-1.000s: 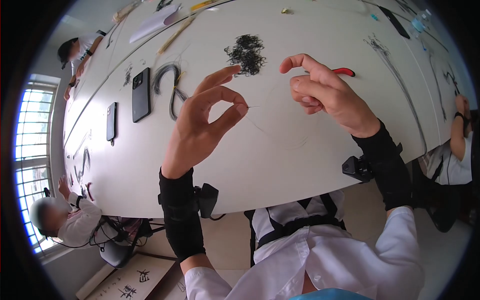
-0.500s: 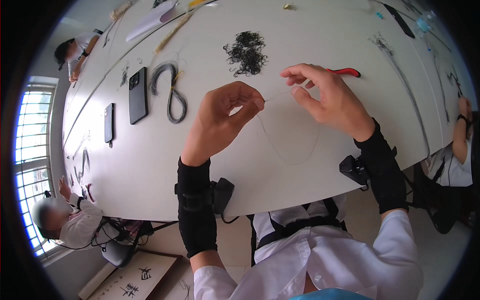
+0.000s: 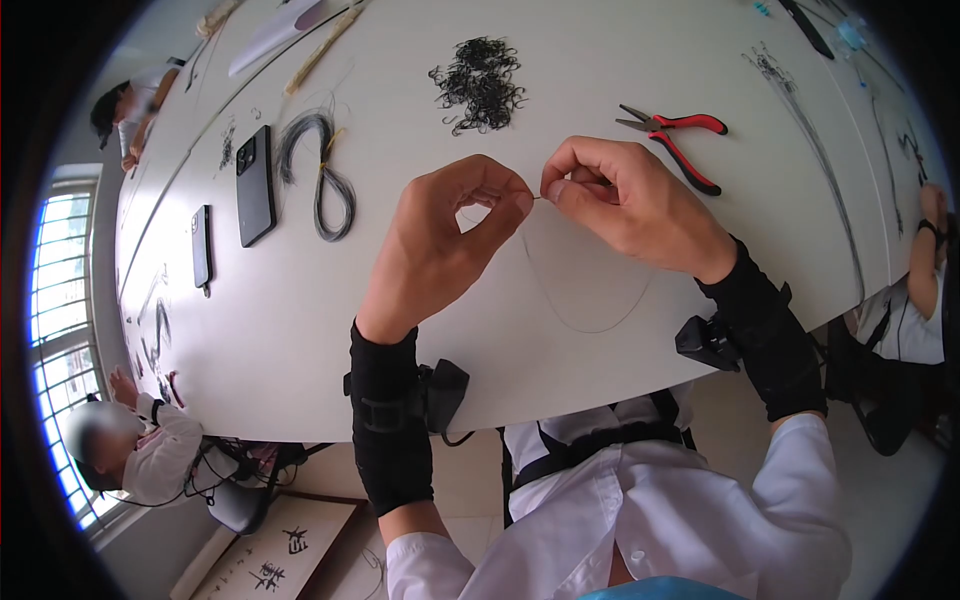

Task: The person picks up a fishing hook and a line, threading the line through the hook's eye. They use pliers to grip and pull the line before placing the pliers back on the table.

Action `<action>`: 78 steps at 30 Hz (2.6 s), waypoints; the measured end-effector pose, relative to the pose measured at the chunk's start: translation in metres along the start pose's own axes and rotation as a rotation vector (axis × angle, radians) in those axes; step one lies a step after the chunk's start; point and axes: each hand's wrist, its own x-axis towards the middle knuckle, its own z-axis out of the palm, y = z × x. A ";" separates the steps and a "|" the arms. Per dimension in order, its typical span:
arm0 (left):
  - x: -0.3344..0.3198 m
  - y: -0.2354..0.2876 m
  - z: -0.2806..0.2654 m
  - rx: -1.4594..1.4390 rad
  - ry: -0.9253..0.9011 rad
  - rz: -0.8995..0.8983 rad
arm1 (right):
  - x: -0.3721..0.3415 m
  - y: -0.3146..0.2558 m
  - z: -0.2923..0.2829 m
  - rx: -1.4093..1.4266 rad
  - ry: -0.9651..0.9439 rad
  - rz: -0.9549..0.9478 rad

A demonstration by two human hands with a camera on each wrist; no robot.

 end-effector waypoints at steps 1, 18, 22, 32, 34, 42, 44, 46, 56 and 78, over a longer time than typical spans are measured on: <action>0.000 0.002 -0.001 0.012 -0.010 -0.017 | 0.000 0.003 0.001 0.023 0.029 0.014; 0.000 0.000 0.006 0.118 0.041 -0.023 | 0.001 -0.001 0.003 -0.037 0.191 0.018; 0.000 0.000 0.006 0.132 0.038 -0.029 | 0.001 -0.003 0.003 -0.029 0.172 0.035; 0.001 -0.001 0.006 0.152 0.034 -0.016 | 0.001 -0.002 0.003 -0.026 0.129 0.067; 0.001 -0.001 0.006 0.152 0.033 -0.021 | 0.001 0.003 0.004 0.021 0.141 0.049; 0.001 -0.001 0.006 0.157 0.026 -0.025 | 0.002 0.002 0.003 -0.012 0.136 0.077; 0.001 0.000 0.006 0.160 0.026 -0.028 | 0.002 0.001 0.002 -0.026 0.123 0.086; 0.001 -0.003 0.007 0.159 0.031 -0.001 | 0.002 0.001 0.002 -0.029 0.113 0.089; 0.002 0.001 0.008 0.174 0.045 0.035 | 0.004 0.011 0.004 0.031 0.104 0.027; 0.003 -0.004 0.010 0.146 0.059 0.004 | 0.005 0.011 0.005 -0.001 0.246 0.001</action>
